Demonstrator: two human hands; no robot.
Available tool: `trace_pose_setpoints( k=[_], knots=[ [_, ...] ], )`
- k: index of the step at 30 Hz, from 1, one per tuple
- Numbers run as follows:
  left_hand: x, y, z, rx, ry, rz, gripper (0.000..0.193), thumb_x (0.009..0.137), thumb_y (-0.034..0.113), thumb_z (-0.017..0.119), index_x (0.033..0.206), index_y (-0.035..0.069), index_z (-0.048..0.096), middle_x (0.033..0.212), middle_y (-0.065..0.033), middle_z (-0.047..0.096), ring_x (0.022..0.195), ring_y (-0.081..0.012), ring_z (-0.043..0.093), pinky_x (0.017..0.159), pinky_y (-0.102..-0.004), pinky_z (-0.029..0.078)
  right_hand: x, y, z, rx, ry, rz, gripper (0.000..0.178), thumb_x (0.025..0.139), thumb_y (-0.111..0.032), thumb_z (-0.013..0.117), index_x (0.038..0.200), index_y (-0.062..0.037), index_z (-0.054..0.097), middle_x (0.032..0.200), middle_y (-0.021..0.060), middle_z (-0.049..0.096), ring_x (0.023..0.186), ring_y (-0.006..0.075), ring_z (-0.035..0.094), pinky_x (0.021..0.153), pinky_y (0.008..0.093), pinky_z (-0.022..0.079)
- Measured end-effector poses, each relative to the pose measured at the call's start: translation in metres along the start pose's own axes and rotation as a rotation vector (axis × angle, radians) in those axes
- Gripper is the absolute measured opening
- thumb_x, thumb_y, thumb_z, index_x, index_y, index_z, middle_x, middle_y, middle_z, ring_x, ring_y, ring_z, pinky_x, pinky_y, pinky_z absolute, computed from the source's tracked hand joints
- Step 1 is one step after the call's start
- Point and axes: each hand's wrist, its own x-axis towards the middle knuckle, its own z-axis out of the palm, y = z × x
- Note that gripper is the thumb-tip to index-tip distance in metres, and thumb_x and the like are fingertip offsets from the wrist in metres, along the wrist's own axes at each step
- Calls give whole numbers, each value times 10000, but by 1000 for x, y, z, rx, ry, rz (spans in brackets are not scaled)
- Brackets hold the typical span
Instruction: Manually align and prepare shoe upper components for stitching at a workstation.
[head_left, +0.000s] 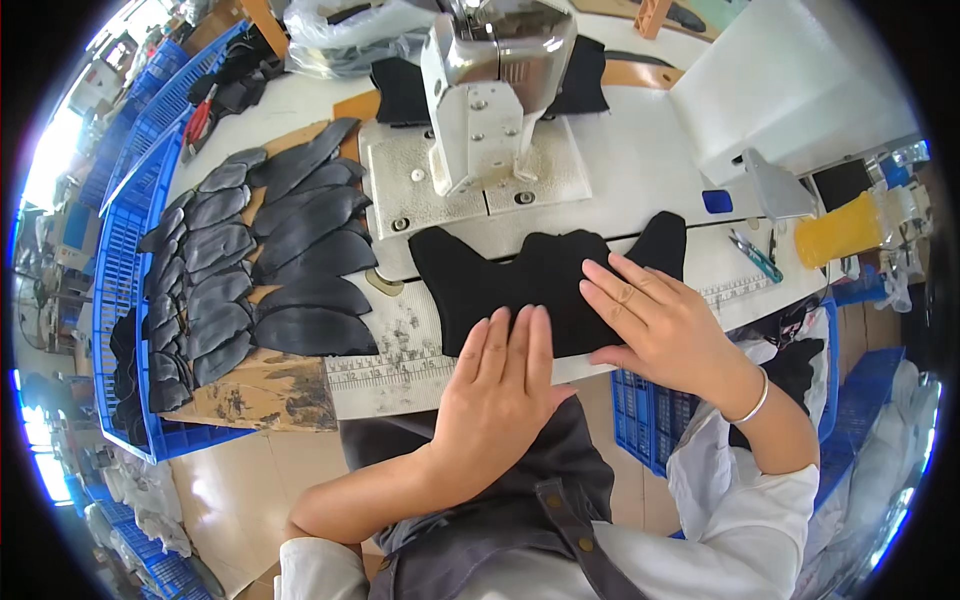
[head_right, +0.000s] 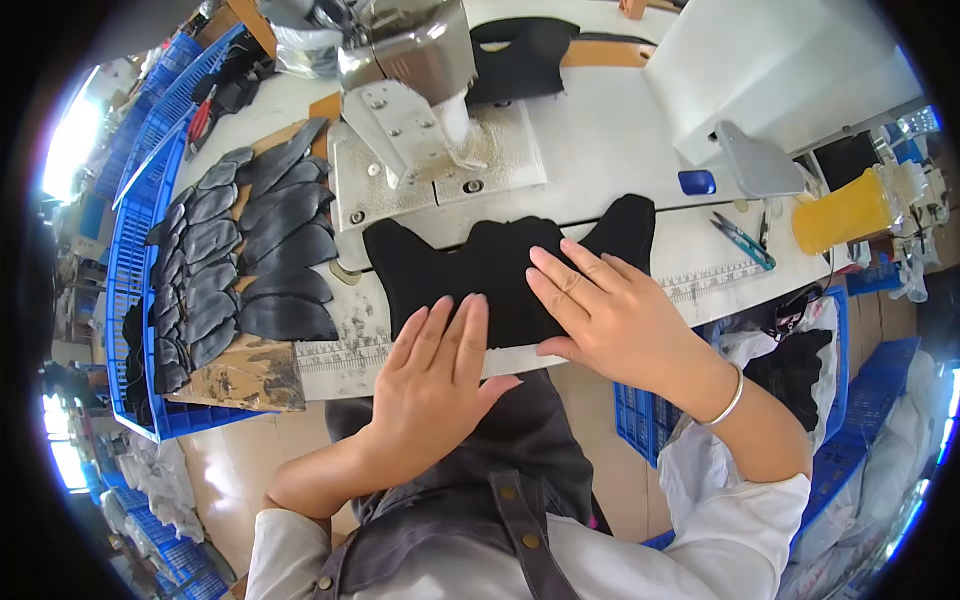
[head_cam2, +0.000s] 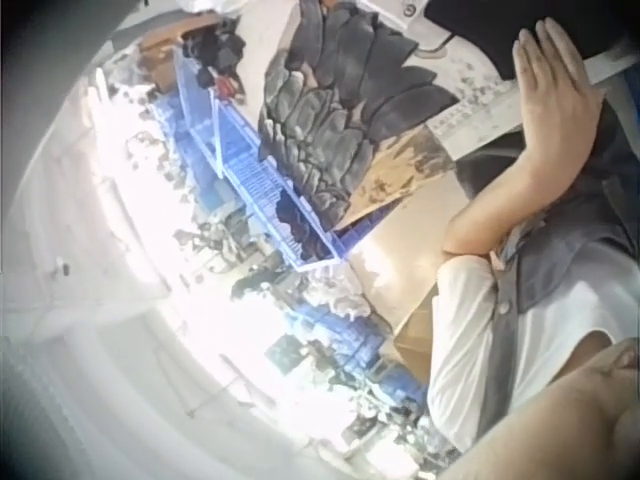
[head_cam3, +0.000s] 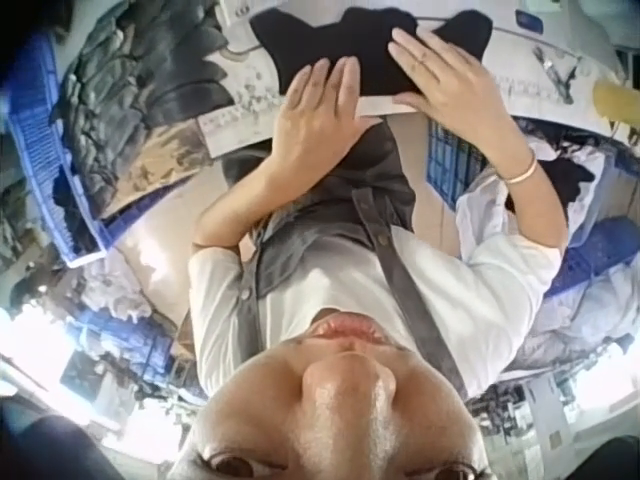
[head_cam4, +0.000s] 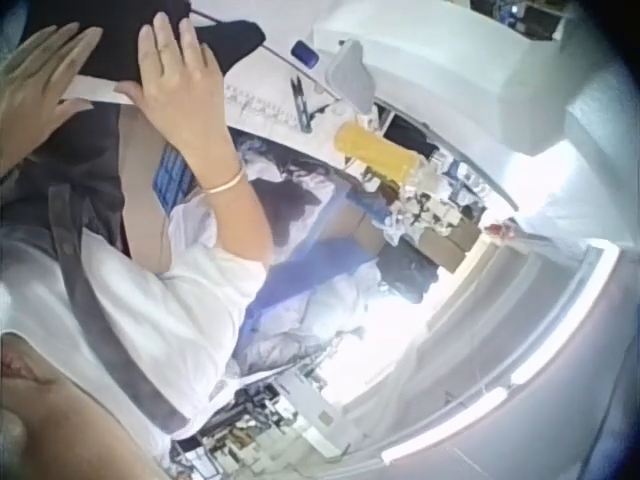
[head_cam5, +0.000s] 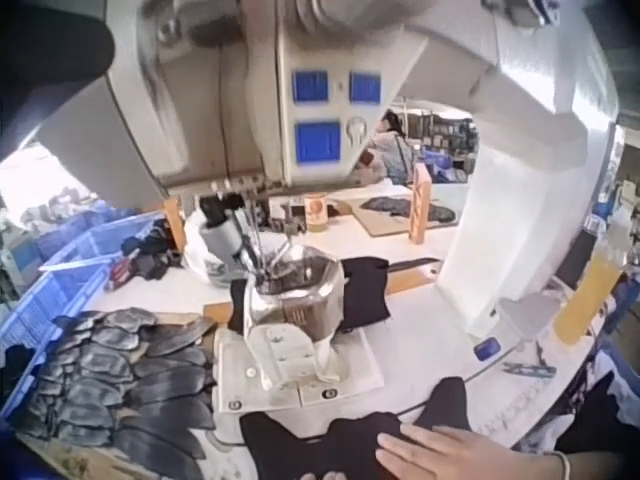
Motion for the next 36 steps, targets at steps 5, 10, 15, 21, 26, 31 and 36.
trace_pose_setpoints(
  k=[5, 10, 15, 21, 26, 31, 36],
  knots=[
    [17, -11, -30, -39, -82, -71, 628, 754, 410, 724, 1150, -53, 570, 760, -119, 651, 736, -287, 656, 763, -368, 526, 4, 15, -8, 136, 27, -91, 535, 706, -339, 745, 1109, -6, 634, 1224, 130, 619, 1068, 283, 633, 855, 336, 533],
    [32, -30, -28, -157, 110, 87, 582, 737, 315, 727, 1186, -21, 573, 935, -138, 643, 916, -274, 631, 892, -384, 470, 8, 9, -18, 19, -29, -192, 404, 742, -154, 667, 1116, -4, 631, 1203, 170, 623, 994, 264, 663, 857, 347, 531],
    [24, -49, -47, 236, 122, 145, 486, 759, 176, 602, 1205, -14, 578, 1195, -139, 601, 1110, -274, 572, 1017, -408, 391, 18, -21, -36, -217, 269, -219, 407, 828, -117, 565, 1221, -13, 566, 1261, 167, 593, 1149, 304, 588, 993, 421, 427],
    [-7, -112, -141, 243, 126, -43, 577, 671, -10, 456, 1235, -11, 580, 1266, -161, 584, 1189, -314, 549, 1046, -439, 380, -3, -21, 9, 158, 312, 32, 641, 826, -224, 617, 1411, -72, 403, 1472, 176, 378, 1346, 334, 390, 1102, 478, 274],
    [12, -192, -127, 284, 356, -329, 624, 690, -131, 552, 1289, 44, 541, 1279, -165, 570, 1192, -326, 540, 1027, -400, 412, -6, -23, 27, 129, 149, 60, 627, 838, -246, 599, 1407, -66, 407, 1472, 152, 383, 1349, 325, 380, 1088, 458, 311],
    [122, -213, -47, 226, 505, 40, 445, 770, -25, 538, 1212, 25, 555, 1244, -149, 586, 1171, -306, 548, 1003, -411, 424, -4, -23, 27, 185, 138, 34, 533, 825, -220, 591, 1311, -16, 507, 1406, 161, 464, 1310, 350, 429, 1063, 469, 350],
    [168, -201, 12, 286, 88, 205, 284, 784, 136, 601, 1063, 87, 618, 1059, -76, 628, 1045, -222, 578, 934, -344, 415, -2, -24, 26, 145, 152, 29, 512, 808, -234, 617, 1270, -27, 537, 1379, 138, 490, 1298, 316, 441, 1051, 458, 363]
  ],
)
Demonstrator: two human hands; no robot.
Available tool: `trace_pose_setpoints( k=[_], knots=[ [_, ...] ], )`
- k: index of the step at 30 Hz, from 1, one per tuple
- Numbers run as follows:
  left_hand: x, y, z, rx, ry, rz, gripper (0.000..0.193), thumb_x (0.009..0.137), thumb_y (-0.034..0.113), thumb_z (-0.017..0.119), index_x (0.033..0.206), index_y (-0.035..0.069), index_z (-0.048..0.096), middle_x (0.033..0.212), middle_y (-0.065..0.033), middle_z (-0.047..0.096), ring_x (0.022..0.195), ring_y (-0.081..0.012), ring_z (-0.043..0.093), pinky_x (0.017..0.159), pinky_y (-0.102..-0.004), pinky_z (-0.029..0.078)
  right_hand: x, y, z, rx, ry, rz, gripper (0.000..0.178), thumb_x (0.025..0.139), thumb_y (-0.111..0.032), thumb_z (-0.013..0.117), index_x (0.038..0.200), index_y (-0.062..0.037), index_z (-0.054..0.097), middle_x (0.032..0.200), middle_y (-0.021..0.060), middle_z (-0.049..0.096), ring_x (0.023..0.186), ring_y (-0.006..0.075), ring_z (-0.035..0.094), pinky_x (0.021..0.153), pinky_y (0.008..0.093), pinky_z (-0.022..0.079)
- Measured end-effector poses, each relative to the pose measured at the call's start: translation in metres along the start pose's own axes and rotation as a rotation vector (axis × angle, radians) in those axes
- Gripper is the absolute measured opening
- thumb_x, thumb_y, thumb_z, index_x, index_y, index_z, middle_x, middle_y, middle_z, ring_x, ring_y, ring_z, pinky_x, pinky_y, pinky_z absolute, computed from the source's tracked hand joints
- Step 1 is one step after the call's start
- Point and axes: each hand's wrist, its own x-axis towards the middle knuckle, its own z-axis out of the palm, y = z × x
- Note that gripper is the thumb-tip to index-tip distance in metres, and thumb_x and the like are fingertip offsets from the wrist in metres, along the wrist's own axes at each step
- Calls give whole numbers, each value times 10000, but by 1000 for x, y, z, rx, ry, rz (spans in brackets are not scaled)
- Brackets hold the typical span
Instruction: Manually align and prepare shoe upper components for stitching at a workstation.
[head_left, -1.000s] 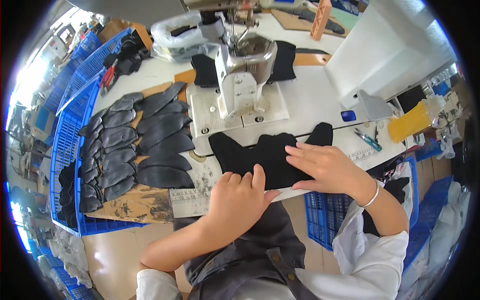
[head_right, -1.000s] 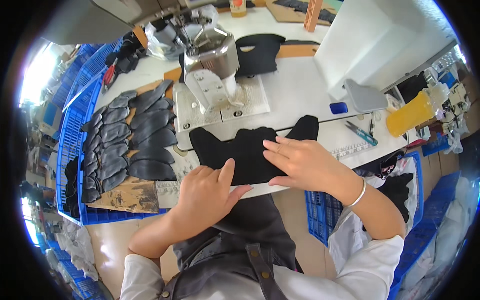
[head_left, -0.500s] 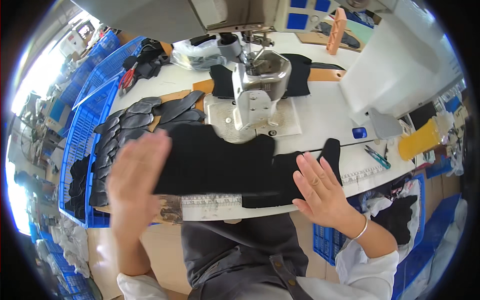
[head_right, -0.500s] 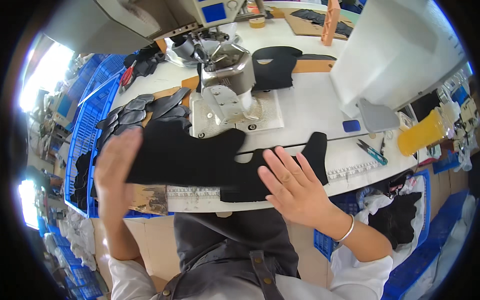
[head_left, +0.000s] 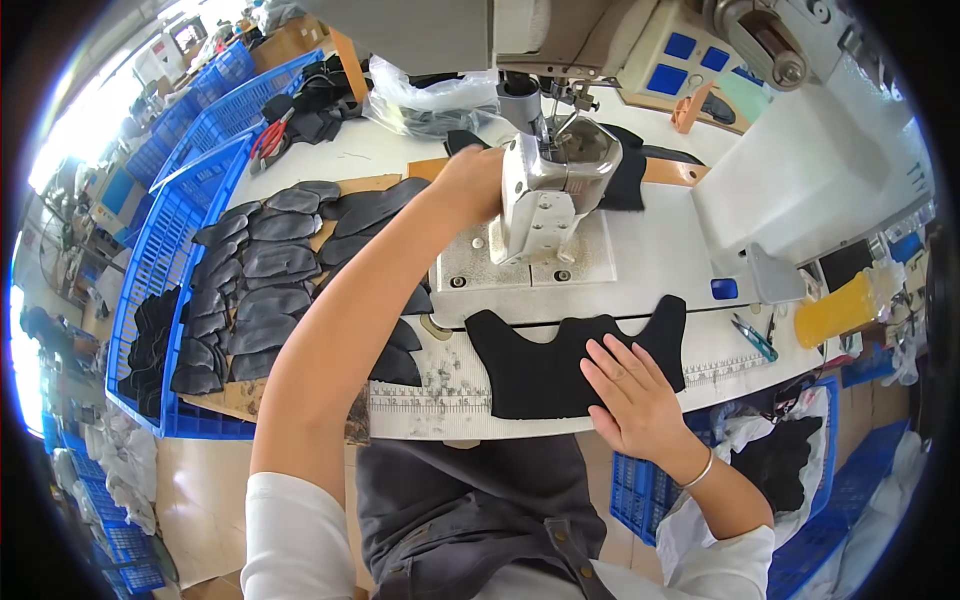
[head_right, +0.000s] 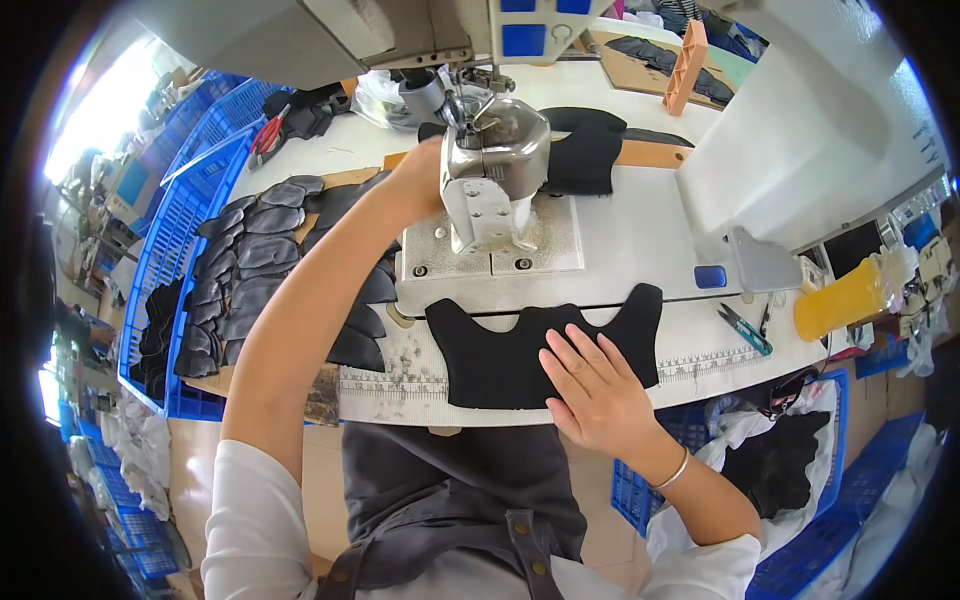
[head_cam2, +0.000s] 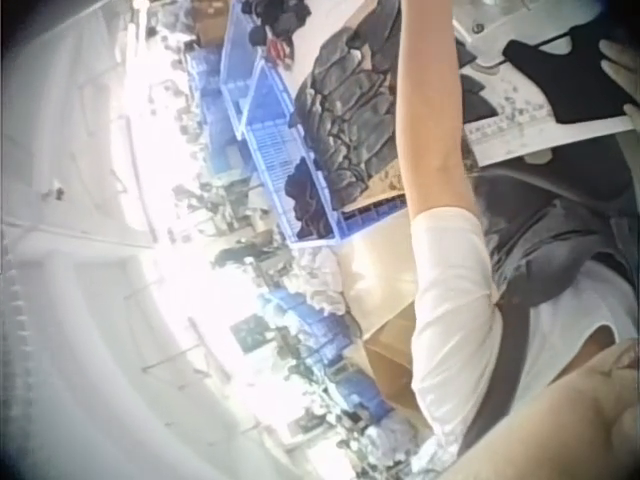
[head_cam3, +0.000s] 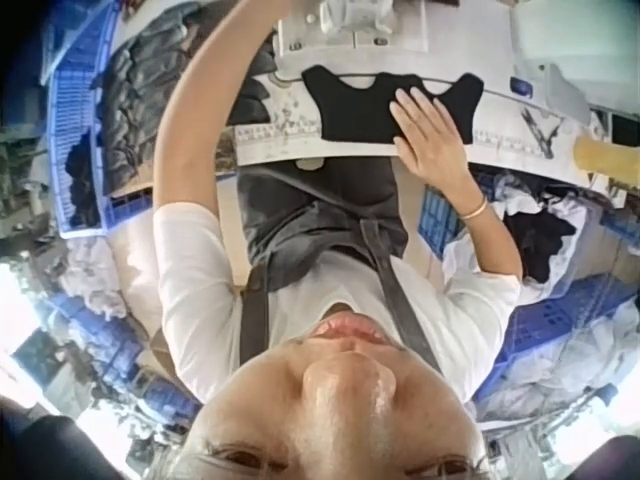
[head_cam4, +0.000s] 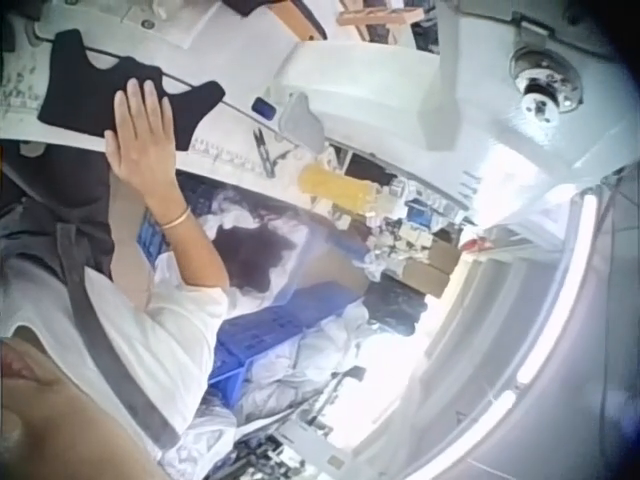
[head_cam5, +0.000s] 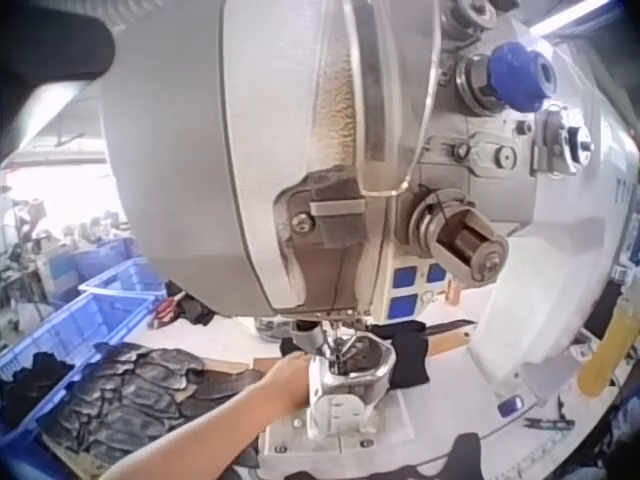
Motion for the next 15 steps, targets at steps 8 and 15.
trace_pose_setpoints(
  k=[8, 15],
  knots=[
    [-12, 5, -15, -189, -212, -116, 510, 777, 180, 632, 1251, 40, 507, 1306, -107, 492, 1187, -261, 497, 970, -434, 388, 0, -2, 1, -19, 0, 0, 510, 801, -236, 617, 1262, -31, 545, 1375, 136, 496, 1291, 310, 451, 1052, 454, 360],
    [-99, 4, -89, -584, -188, -346, 239, 805, 209, 676, 954, 42, 593, 958, -117, 620, 884, -306, 581, 790, -391, 451, -1, -1, -2, 58, 18, 29, 462, 764, -160, 638, 1203, -30, 580, 1345, 143, 524, 1267, 316, 476, 1052, 475, 358]
  ],
)
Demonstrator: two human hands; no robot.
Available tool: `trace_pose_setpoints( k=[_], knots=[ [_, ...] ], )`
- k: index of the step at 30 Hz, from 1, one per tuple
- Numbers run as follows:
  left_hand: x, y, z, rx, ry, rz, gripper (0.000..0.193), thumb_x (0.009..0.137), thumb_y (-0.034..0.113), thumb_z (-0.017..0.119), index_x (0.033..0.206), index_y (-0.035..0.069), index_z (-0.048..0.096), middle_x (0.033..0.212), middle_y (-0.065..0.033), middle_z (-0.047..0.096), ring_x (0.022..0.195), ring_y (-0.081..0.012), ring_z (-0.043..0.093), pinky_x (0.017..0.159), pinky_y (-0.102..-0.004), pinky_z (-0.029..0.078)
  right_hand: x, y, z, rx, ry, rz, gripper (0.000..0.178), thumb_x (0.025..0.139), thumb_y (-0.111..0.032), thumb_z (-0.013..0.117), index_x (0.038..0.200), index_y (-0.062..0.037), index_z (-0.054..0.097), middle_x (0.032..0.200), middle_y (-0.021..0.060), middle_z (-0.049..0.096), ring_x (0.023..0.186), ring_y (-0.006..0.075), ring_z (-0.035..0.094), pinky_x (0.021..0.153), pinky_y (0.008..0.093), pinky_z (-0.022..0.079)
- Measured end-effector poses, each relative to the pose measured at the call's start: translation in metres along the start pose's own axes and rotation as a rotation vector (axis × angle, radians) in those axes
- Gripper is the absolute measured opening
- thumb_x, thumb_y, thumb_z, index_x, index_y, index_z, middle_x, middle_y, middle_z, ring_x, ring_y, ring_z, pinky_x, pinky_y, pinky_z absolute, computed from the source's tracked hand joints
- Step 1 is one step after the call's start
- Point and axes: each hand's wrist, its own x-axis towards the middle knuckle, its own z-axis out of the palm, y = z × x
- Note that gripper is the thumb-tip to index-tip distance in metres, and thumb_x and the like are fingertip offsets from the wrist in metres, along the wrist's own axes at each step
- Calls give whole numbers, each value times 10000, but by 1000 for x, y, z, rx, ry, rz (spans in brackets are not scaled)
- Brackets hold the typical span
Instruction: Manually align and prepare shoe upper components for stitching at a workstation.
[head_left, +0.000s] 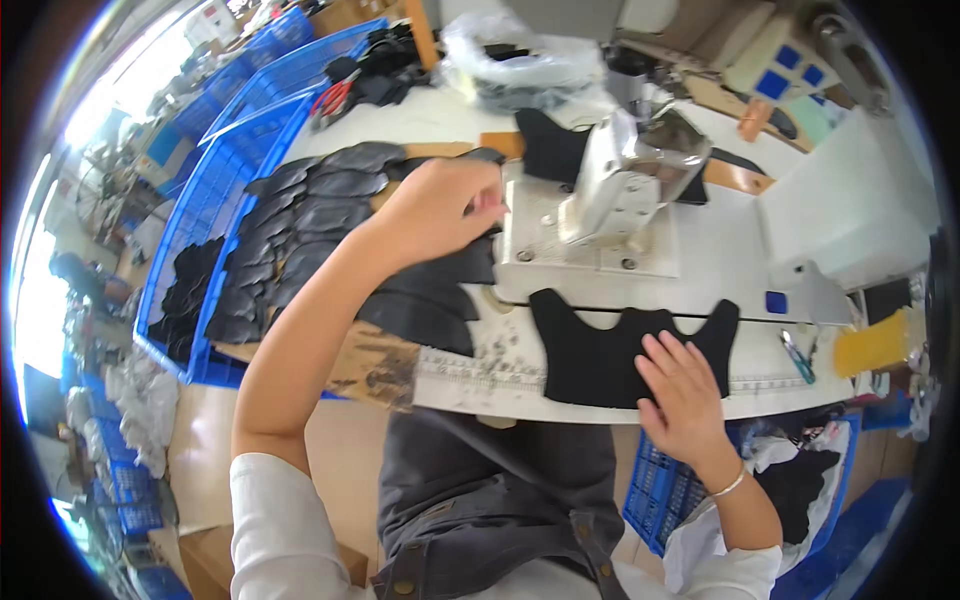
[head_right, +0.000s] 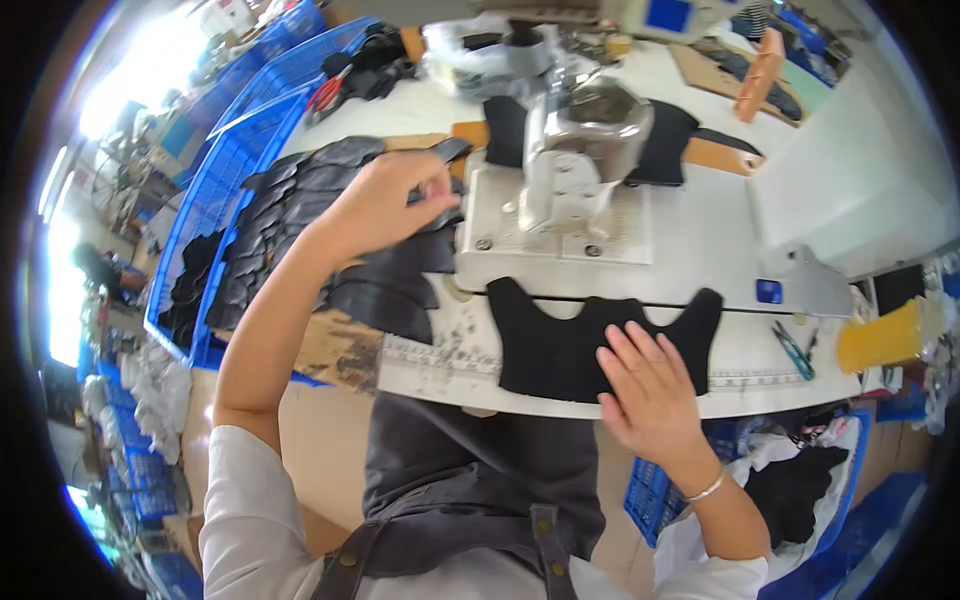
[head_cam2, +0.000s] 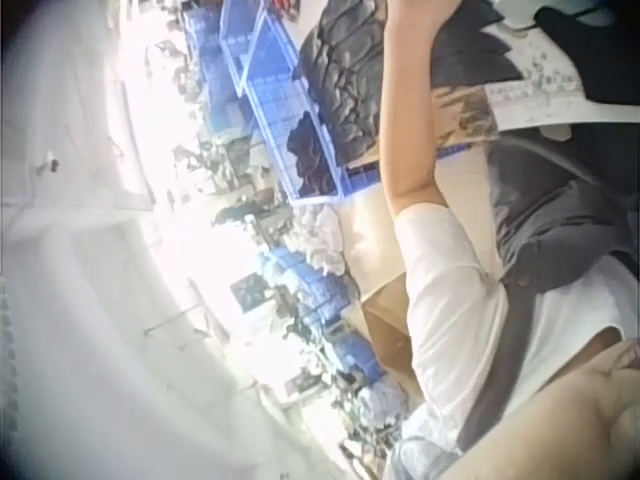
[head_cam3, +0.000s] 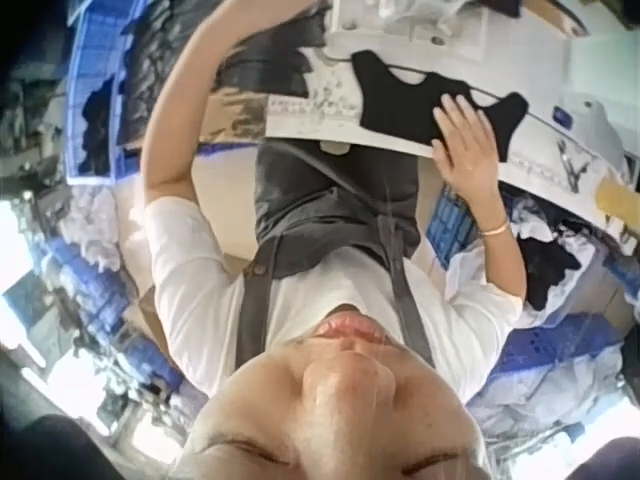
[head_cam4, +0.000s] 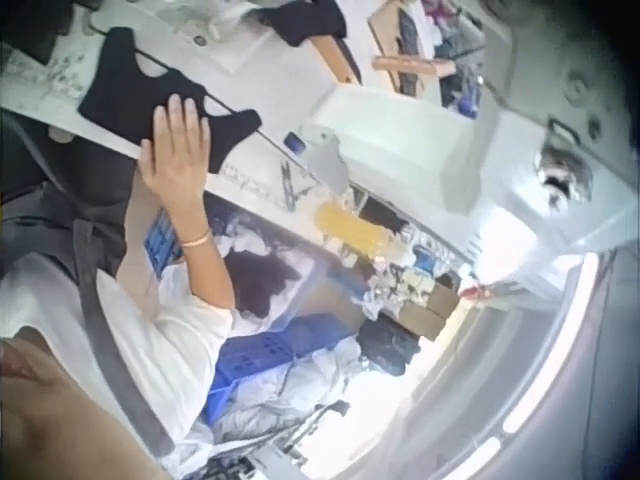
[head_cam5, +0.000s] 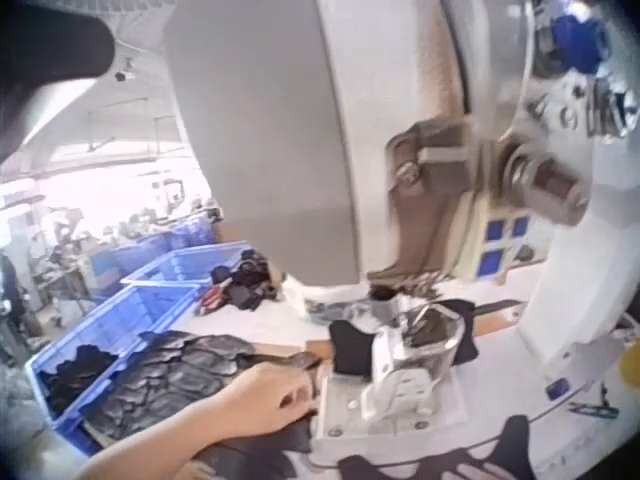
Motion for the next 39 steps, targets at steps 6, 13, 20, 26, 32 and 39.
trace_pose_setpoints(
  k=[6, 13, 20, 26, 32, 39],
  knots=[
    [-106, 9, 18, 81, 45, 214, 203, 784, 239, 709, 827, 64, 616, 865, -69, 610, 790, -266, 580, 726, -377, 450, 9, -9, 3, 93, 57, -77, 365, 745, -47, 639, 1108, -21, 616, 1257, 138, 592, 1206, 329, 528, 1025, 481, 387],
    [-136, 26, 50, 486, 26, 346, 292, 620, 93, 647, 899, 18, 605, 910, -60, 572, 826, -190, 573, 807, -319, 457, 64, -40, 9, 165, 13, -250, 347, 750, -53, 661, 1093, -22, 615, 1199, 112, 609, 1170, 302, 543, 1003, 456, 409],
    [-137, 29, 56, 336, 165, 229, 261, 628, 91, 648, 879, 31, 608, 883, -36, 572, 776, -184, 570, 815, -322, 462, 128, -60, 47, 207, -18, -301, 361, 768, -146, 689, 1099, -28, 608, 1151, 117, 577, 1128, 276, 530, 941, 395, 430],
    [-135, 28, 55, 456, 118, 241, 251, 632, 81, 654, 877, 42, 615, 851, -33, 582, 760, -185, 579, 820, -322, 466, 142, -59, 56, 122, -84, -343, 327, 749, -176, 707, 1045, -65, 625, 1076, 94, 577, 1058, 254, 544, 882, 364, 447],
    [-135, 9, 32, -66, 560, -172, 236, 689, -19, 630, 921, 25, 622, 858, -70, 614, 770, -185, 616, 729, -338, 498, 142, -59, 56, 121, -33, -352, 339, 734, -162, 711, 1051, -61, 650, 1061, 91, 583, 1065, 247, 545, 879, 369, 445],
    [-187, -64, -51, -754, 1457, -436, 119, 853, 61, 656, 908, 82, 552, 722, 25, 554, 637, -54, 530, 623, -188, 430, 142, -58, 58, 162, 14, -355, 292, 729, -124, 694, 1006, -39, 658, 1049, 96, 594, 1036, 249, 554, 871, 371, 446]
  ],
)
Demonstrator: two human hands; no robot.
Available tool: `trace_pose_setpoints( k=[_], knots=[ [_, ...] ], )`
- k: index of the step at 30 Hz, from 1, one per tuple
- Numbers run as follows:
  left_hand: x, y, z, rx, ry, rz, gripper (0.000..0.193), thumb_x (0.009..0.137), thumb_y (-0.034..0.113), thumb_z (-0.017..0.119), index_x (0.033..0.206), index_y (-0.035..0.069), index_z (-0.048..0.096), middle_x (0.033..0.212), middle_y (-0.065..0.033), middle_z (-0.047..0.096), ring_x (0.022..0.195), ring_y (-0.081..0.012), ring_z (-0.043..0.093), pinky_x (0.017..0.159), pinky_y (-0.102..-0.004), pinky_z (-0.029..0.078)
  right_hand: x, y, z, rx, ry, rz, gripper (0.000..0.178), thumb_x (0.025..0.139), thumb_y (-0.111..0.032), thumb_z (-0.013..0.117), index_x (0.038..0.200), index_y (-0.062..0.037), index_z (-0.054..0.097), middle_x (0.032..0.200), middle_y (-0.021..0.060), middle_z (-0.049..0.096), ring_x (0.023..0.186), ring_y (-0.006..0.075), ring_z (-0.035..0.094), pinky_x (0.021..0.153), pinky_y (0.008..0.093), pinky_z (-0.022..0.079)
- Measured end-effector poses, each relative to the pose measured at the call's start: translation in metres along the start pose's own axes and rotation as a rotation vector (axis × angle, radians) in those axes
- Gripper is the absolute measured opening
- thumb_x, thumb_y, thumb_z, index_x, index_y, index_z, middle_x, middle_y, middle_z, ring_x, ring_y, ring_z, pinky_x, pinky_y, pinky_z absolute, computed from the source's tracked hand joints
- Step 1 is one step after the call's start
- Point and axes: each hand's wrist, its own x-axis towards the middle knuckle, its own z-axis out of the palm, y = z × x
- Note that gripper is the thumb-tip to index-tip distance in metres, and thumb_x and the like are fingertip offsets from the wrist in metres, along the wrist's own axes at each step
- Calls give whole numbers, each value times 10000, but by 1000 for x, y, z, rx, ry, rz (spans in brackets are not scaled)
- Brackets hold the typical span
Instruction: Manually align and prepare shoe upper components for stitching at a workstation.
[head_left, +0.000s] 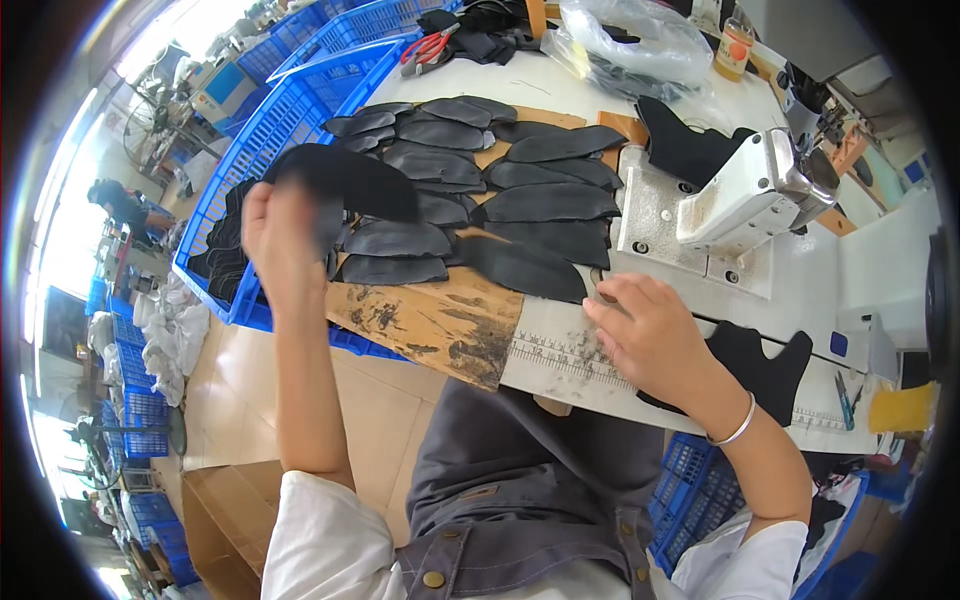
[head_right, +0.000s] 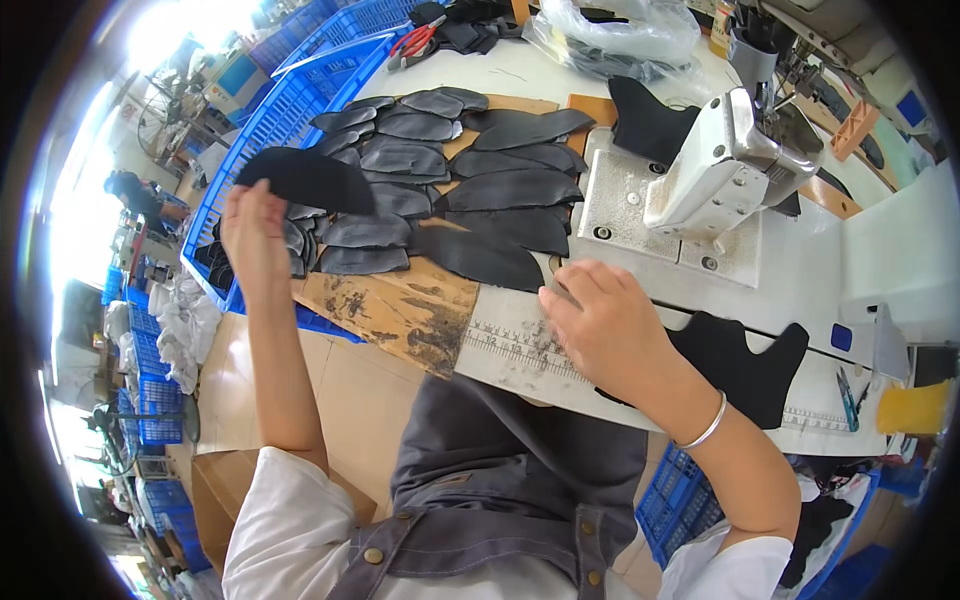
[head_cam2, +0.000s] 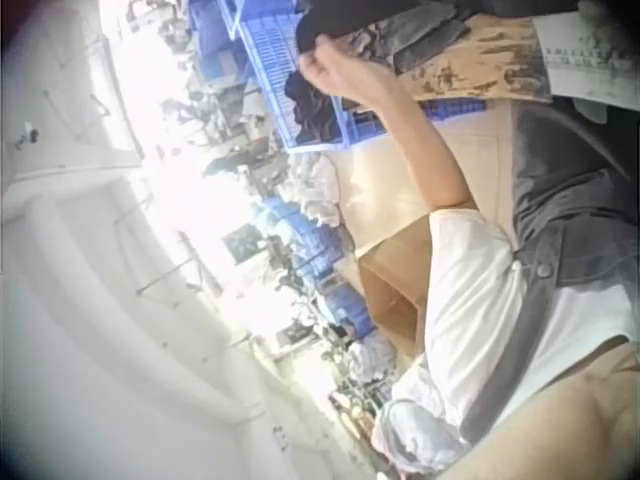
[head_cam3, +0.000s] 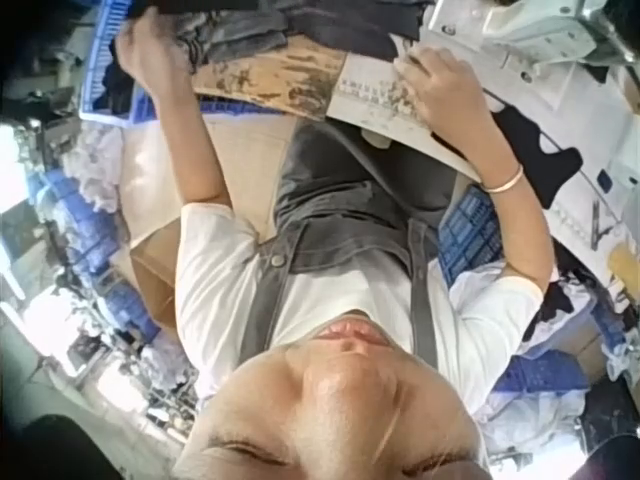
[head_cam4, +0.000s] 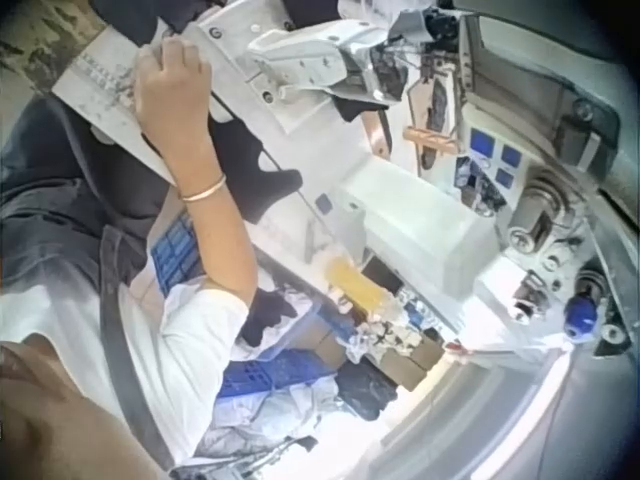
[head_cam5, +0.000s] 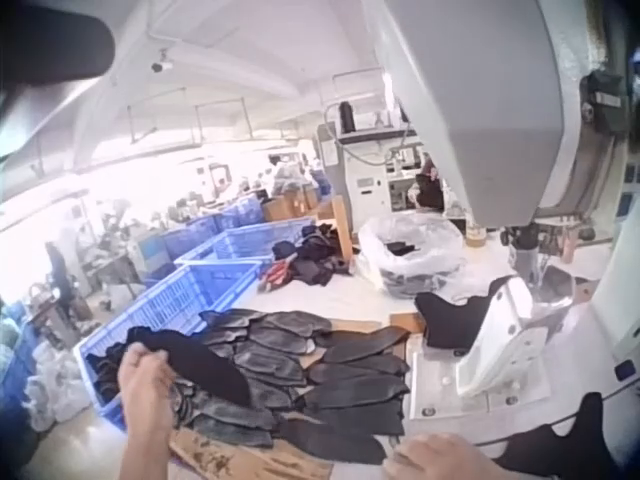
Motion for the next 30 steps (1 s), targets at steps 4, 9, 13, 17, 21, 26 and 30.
trace_pose_setpoints(
  k=[4, 9, 13, 17, 21, 26, 30],
  knots=[
    [-3, 35, 13, -27, 41, 21, 117, 863, 68, 651, 945, 73, 568, 733, 30, 561, 667, -51, 537, 649, -176, 430, -1, 15, 8, 17, 46, -71, 216, 726, -115, 693, 917, -31, 635, 1036, 91, 592, 969, 265, 574, 873, 391, 449],
    [-59, 51, 45, 101, -339, -36, 199, 832, 48, 682, 1014, 33, 600, 777, 43, 549, 727, -14, 495, 651, -159, 402, 0, 6, -11, 264, 48, 227, 247, 701, -80, 737, 908, -23, 616, 975, 83, 611, 900, 260, 599, 896, 386, 467],
    [-114, 60, 67, -229, -898, -247, 331, 672, -84, 764, 943, -16, 586, 937, -100, 612, 856, -143, 588, 753, -258, 477, 11, -28, -34, 824, 282, 289, 325, 712, -79, 789, 987, -14, 628, 980, 54, 648, 943, 181, 619, 857, 316, 499],
    [-143, 58, 90, -95, -1149, -91, 270, 722, -89, 734, 918, -8, 566, 954, -161, 640, 873, -200, 642, 759, -307, 519, -31, -19, -51, 1202, -236, 418, 278, 778, -21, 752, 1031, 7, 641, 903, 45, 672, 864, 102, 625, 760, 246, 514],
    [-158, 37, 104, 197, -1012, 606, 268, 740, -121, 686, 911, -8, 514, 981, -211, 615, 861, -215, 625, 768, -312, 505, -73, -25, -71, 1352, 115, 814, 254, 816, 89, 671, 1060, 28, 636, 889, 9, 666, 769, 48, 605, 671, 190, 502],
    [-196, 15, 117, -78, -891, -198, 307, 754, -107, 683, 968, 12, 498, 895, -86, 605, 832, -144, 607, 709, -259, 499, -96, -7, -98, 741, 41, 840, 320, 748, -106, 772, 981, 15, 589, 734, 14, 541, 653, 57, 433, 566, 219, 379],
    [-195, 10, 143, 21, -1198, -660, 302, 811, -40, 662, 1073, -5, 516, 854, -32, 578, 755, -67, 547, 629, -222, 462, -116, 16, -118, 695, -126, 965, 381, 762, -183, 763, 1001, 55, 587, 807, 92, 617, 752, 137, 548, 714, 287, 459]
  ],
)
